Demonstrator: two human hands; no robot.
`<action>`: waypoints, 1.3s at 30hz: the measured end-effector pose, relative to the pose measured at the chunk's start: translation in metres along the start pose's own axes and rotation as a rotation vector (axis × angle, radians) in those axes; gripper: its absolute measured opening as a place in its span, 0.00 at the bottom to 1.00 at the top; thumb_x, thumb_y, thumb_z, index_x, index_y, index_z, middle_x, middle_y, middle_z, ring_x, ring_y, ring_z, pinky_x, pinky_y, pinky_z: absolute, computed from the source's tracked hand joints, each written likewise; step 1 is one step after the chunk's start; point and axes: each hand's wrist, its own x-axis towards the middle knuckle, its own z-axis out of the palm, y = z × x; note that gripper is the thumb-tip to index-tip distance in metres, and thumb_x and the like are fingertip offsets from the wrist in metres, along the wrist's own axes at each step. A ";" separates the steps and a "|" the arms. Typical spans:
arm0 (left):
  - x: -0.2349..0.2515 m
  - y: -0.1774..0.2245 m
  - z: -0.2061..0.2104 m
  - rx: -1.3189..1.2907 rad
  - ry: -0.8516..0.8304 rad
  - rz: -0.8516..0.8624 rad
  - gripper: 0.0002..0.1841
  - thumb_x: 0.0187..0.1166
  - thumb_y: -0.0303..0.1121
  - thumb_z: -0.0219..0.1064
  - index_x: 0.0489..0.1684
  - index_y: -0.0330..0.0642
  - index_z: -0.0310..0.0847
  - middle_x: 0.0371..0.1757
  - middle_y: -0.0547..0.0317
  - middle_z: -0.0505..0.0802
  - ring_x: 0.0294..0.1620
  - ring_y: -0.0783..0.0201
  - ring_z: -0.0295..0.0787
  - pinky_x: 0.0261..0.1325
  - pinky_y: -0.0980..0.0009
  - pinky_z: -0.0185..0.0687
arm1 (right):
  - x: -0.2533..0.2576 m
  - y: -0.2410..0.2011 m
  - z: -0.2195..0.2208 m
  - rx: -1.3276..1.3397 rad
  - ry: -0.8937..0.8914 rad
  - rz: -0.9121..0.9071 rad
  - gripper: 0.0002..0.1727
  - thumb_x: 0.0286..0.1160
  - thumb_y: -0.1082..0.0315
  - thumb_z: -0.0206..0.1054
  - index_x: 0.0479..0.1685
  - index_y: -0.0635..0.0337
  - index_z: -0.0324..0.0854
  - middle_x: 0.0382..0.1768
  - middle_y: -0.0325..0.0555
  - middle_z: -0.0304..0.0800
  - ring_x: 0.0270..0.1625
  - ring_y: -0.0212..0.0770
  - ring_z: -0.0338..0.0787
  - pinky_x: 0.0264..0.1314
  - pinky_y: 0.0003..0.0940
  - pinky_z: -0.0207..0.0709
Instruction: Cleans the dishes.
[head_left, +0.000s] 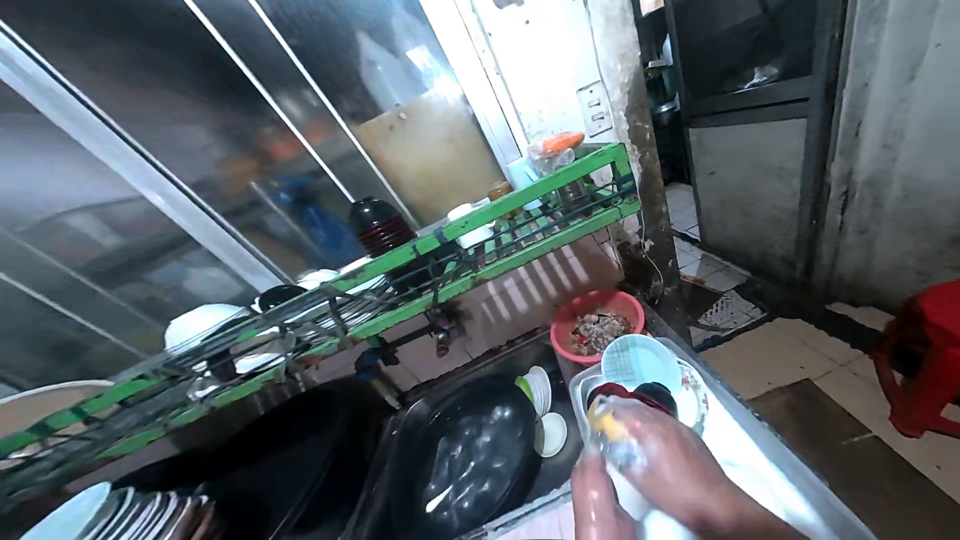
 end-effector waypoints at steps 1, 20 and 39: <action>0.005 0.006 0.003 -0.140 0.034 -0.058 0.21 0.95 0.37 0.36 0.51 0.37 0.75 0.34 0.56 0.89 0.36 0.66 0.90 0.42 0.66 0.89 | -0.008 0.001 0.013 -0.067 0.088 -0.174 0.25 0.74 0.58 0.69 0.72 0.50 0.85 0.75 0.48 0.84 0.80 0.53 0.80 0.81 0.58 0.71; 0.015 0.020 0.012 -0.348 0.050 -0.146 0.20 0.94 0.42 0.46 0.65 0.36 0.75 0.51 0.44 0.91 0.51 0.52 0.91 0.54 0.50 0.89 | 0.008 0.042 -0.006 0.719 0.310 0.368 0.37 0.72 0.65 0.72 0.83 0.64 0.67 0.66 0.62 0.85 0.66 0.51 0.87 0.71 0.53 0.79; 0.027 0.009 0.007 0.061 -0.290 -0.082 0.33 0.94 0.57 0.28 0.93 0.51 0.50 0.70 0.42 0.86 0.58 0.49 0.92 0.49 0.50 0.93 | 0.005 0.020 -0.042 0.390 0.376 -0.053 0.34 0.57 0.61 0.80 0.68 0.65 0.80 0.55 0.51 0.93 0.58 0.39 0.92 0.64 0.41 0.86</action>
